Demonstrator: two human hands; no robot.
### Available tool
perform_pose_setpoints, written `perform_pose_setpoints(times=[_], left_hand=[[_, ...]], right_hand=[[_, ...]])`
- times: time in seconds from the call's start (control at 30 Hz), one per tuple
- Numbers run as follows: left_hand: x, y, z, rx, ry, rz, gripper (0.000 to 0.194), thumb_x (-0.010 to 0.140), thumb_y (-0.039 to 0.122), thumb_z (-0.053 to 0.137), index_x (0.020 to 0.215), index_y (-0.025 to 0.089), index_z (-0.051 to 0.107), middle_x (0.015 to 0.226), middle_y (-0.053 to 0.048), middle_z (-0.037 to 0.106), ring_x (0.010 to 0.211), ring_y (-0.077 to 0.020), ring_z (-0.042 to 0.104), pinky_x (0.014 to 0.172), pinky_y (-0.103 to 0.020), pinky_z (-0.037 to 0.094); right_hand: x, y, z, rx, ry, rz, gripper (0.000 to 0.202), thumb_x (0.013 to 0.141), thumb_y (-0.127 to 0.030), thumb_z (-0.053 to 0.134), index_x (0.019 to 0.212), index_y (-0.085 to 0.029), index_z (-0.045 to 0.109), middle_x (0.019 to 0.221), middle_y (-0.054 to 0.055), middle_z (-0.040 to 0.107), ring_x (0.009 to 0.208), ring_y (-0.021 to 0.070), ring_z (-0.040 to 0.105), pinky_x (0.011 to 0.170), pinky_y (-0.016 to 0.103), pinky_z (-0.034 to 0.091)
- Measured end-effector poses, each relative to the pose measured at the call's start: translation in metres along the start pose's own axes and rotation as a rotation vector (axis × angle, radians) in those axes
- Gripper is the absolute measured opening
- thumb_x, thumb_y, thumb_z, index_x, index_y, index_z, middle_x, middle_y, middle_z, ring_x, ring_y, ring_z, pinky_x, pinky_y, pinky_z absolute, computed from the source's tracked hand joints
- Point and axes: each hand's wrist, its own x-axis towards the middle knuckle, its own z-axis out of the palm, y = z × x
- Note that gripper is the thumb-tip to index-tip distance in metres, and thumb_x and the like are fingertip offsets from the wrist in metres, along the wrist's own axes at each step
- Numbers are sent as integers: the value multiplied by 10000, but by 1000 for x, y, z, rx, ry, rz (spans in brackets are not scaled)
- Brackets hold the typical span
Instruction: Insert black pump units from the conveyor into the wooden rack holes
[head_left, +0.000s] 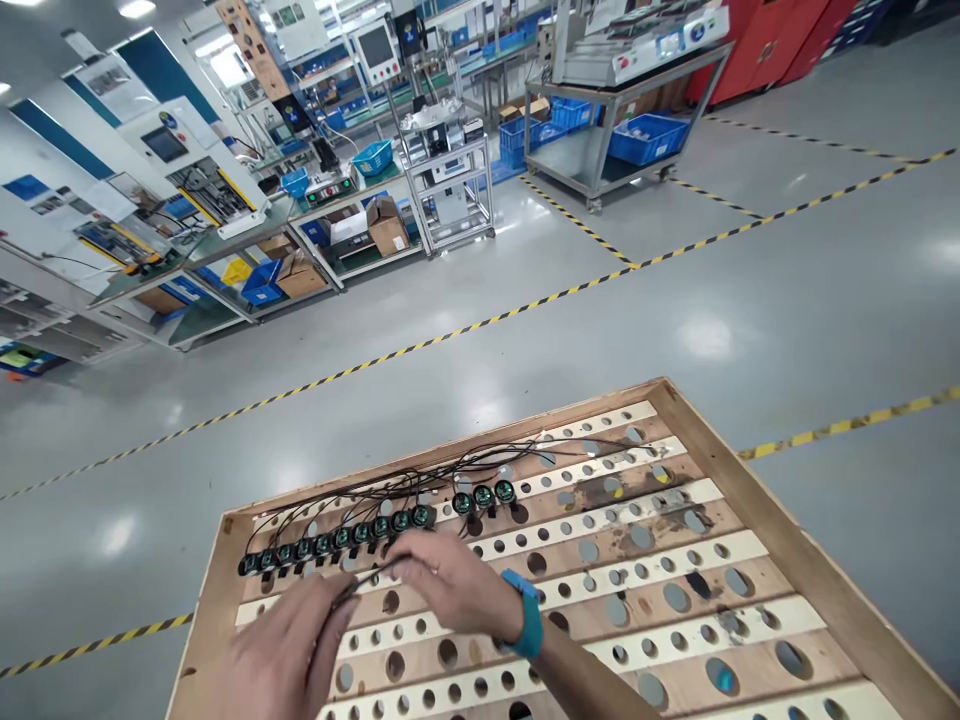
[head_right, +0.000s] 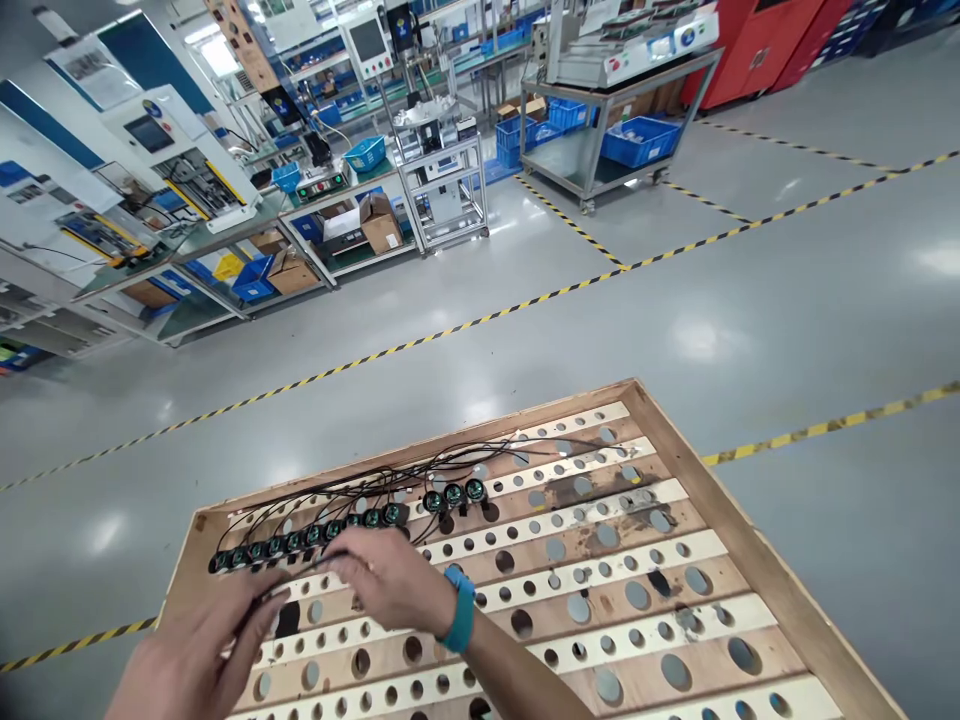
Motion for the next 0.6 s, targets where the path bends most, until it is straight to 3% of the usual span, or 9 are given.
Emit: perform_pose_setpoints(times=[0.1, 0.2, 0.37, 0.6], left_hand=[[30, -17, -7, 165, 91, 20, 261, 1088, 374, 436, 1055, 234, 654, 819, 12, 746, 660, -128, 705, 556, -227, 419], [43, -31, -5, 233, 104, -23, 277, 1093, 363, 406, 1024, 229, 639, 775, 21, 733, 593, -127, 665, 513, -233, 389], [52, -41, 13, 196, 93, -130, 290, 1082, 368, 397, 999, 230, 638, 748, 24, 731, 584, -140, 639, 509, -233, 371], [75, -52, 24, 122, 101, -494, 316, 1033, 402, 394, 990, 215, 645, 726, -26, 684, 564, -161, 537, 575, -242, 318]], right_hand=[[4, 10, -22, 232, 283, 64, 449, 1031, -616, 466, 1002, -207, 650, 754, -16, 558, 661, 134, 517, 592, 266, 430], [2, 19, -44, 365, 445, 102, 507, 972, -699, 532, 1010, -206, 640, 722, -40, 525, 624, 119, 489, 617, 280, 462], [-8, 31, -82, 258, 457, 129, 489, 895, -672, 671, 1039, -205, 662, 785, -19, 597, 688, 127, 526, 627, 273, 440], [-19, 46, -132, 96, 441, 179, 441, 876, -606, 691, 1039, -198, 672, 803, -10, 631, 726, 141, 549, 683, 284, 466]])
